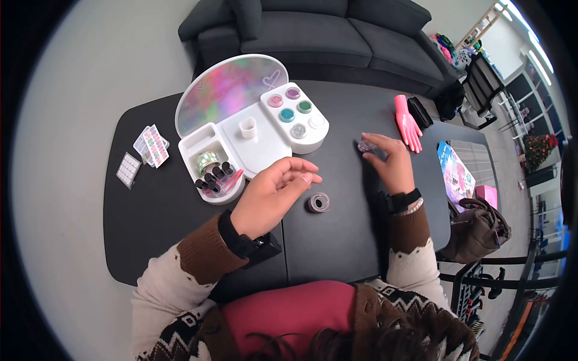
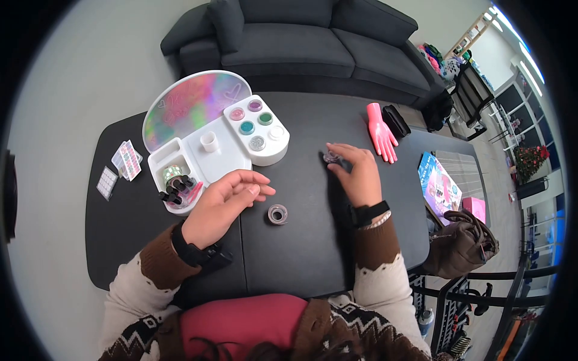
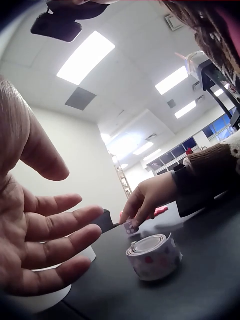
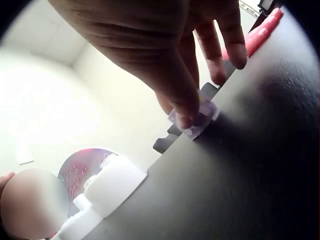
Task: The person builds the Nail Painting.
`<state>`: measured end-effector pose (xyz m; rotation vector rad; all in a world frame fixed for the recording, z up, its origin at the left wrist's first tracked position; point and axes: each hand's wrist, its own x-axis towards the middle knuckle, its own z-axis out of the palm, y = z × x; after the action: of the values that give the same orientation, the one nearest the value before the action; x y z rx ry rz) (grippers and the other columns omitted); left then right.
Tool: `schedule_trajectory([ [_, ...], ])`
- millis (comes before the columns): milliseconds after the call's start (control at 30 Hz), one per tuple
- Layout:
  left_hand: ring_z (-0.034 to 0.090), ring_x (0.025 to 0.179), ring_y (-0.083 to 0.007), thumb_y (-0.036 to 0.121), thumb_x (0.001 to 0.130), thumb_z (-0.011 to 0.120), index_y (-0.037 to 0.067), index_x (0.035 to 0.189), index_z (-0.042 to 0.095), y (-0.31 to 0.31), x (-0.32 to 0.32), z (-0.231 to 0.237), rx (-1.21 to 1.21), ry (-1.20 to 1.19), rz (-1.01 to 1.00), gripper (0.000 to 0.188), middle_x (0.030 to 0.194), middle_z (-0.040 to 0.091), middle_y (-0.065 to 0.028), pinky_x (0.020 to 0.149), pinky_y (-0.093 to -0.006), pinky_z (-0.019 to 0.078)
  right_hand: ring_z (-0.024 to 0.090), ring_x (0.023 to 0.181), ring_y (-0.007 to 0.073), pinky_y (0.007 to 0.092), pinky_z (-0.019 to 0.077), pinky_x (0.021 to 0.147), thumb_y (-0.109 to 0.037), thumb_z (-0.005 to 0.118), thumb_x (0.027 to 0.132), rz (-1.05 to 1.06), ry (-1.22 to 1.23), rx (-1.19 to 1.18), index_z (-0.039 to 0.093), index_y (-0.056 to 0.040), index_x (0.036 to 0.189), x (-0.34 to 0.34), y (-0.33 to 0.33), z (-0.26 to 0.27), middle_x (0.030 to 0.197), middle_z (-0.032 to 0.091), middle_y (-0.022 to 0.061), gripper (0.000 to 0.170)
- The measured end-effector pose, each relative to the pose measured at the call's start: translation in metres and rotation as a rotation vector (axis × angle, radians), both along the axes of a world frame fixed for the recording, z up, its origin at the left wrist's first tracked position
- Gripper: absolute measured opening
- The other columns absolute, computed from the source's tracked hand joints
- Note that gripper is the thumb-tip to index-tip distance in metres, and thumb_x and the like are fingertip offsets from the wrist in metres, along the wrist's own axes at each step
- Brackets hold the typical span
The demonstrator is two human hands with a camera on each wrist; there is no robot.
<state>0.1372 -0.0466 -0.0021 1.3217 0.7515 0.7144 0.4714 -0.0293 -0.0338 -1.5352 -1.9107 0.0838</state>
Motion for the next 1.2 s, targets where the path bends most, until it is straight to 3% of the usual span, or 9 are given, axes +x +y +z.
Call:
schedule_trajectory([
  [167, 0.067, 0.12, -0.0145, 0.023, 0.12, 0.049, 0.003, 0.145, 0.061, 0.0, 0.001, -0.002, -0.017, 0.003, -0.027, 0.034, 0.135, 0.075, -0.0095, 0.108, -0.0322, 0.0504, 0.073, 0.108, 0.0157, 0.0292, 0.0527, 0.094, -0.004, 0.086, 0.088, -0.102, 0.214, -0.204, 0.08, -0.0078, 0.126, -0.014, -0.009, 0.022, 0.12, 0.081, 0.0052, 0.039],
  [300, 0.067, 0.124, -0.0153, 0.03, 0.122, 0.047, 0.003, 0.151, 0.06, 0.004, 0.001, -0.003, -0.015, 0.003, -0.078, 0.042, 0.136, 0.075, -0.0102, 0.109, -0.0327, 0.0501, 0.07, 0.122, 0.025, 0.0422, 0.0515, 0.112, 0.005, 0.083, 0.09, 0.411, 0.859, -0.06, 0.066, -0.0041, 0.115, -0.056, -0.035, 0.029, 0.125, 0.078, 0.0139, 0.032],
  [400, 0.067, 0.121, -0.0121, 0.031, 0.122, 0.051, -0.002, 0.153, 0.06, -0.002, 0.009, -0.009, -0.097, -0.278, -0.18, 0.047, 0.13, 0.076, -0.0103, 0.108, -0.0307, 0.0529, 0.065, 0.134, 0.0312, 0.0528, 0.0437, 0.122, 0.004, 0.087, 0.085, 0.542, 0.874, -0.006, 0.067, -0.0085, 0.112, -0.081, -0.049, 0.029, 0.118, 0.081, 0.0134, 0.035],
  [500, 0.068, 0.12, -0.0113, 0.028, 0.12, 0.056, -0.002, 0.153, 0.06, -0.007, 0.01, -0.003, -0.155, -0.336, -0.195, 0.044, 0.13, 0.076, -0.0081, 0.106, -0.0302, 0.0541, 0.065, 0.136, 0.0308, 0.0516, 0.0435, 0.122, 0.004, 0.09, 0.083, 0.519, 0.829, 0.021, 0.072, -0.0093, 0.107, -0.094, -0.055, 0.024, 0.124, 0.082, 0.0124, 0.033],
  [733, 0.071, 0.121, -0.0149, 0.017, 0.11, 0.073, -0.002, 0.143, 0.064, -0.002, 0.004, 0.003, -0.175, -0.255, -0.177, 0.039, 0.128, 0.075, -0.0079, 0.106, -0.0332, 0.0563, 0.062, 0.14, 0.0322, 0.0507, 0.0426, 0.122, -0.007, 0.085, 0.093, 0.579, 0.814, 0.041, 0.078, -0.0085, 0.113, -0.087, -0.055, 0.031, 0.136, 0.079, 0.0139, 0.022],
  [800, 0.073, 0.115, -0.0136, 0.016, 0.102, 0.084, -0.001, 0.133, 0.071, -0.003, 0.0, 0.013, 0.089, -0.03, -0.223, 0.038, 0.122, 0.077, -0.0066, 0.105, -0.0326, 0.0567, 0.061, 0.14, 0.0326, 0.0502, 0.0427, 0.121, -0.012, 0.081, 0.097, 0.502, 0.593, -0.038, 0.08, -0.0085, 0.118, -0.079, -0.054, 0.041, 0.142, 0.076, 0.0135, 0.022],
  [900, 0.073, 0.112, -0.0126, 0.019, 0.097, 0.089, 0.0, 0.125, 0.075, -0.003, -0.001, 0.021, 0.073, 0.045, -0.274, 0.036, 0.115, 0.079, -0.0053, 0.104, -0.0316, 0.0562, 0.062, 0.138, 0.0322, 0.0491, 0.0429, 0.12, -0.009, 0.078, 0.098, 0.645, 0.505, -0.203, 0.082, -0.0089, 0.119, -0.077, -0.05, 0.04, 0.145, 0.073, 0.0122, 0.022],
  [1067, 0.072, 0.104, -0.0106, 0.019, 0.099, 0.087, 0.0, 0.126, 0.076, -0.001, -0.003, 0.012, 0.058, 0.127, -0.305, 0.035, 0.114, 0.08, -0.0053, 0.098, -0.03, 0.0564, 0.065, 0.129, 0.0296, 0.0441, 0.0469, 0.114, -0.005, 0.074, 0.1, 0.686, 0.401, -0.23, 0.08, -0.0073, 0.108, -0.08, -0.049, 0.037, 0.136, 0.074, 0.0122, 0.01],
  [1200, 0.068, 0.092, -0.005, 0.022, 0.099, 0.088, 0.0, 0.122, 0.079, 0.0, -0.001, 0.009, -0.012, 0.081, -0.23, 0.033, 0.105, 0.079, -0.0011, 0.087, -0.0234, 0.0553, 0.067, 0.116, 0.0263, 0.0394, 0.0517, 0.104, -0.004, 0.071, 0.102, 0.438, 0.523, -0.115, 0.077, -0.0052, 0.102, -0.079, -0.054, 0.035, 0.123, 0.073, 0.0118, 0.006],
])
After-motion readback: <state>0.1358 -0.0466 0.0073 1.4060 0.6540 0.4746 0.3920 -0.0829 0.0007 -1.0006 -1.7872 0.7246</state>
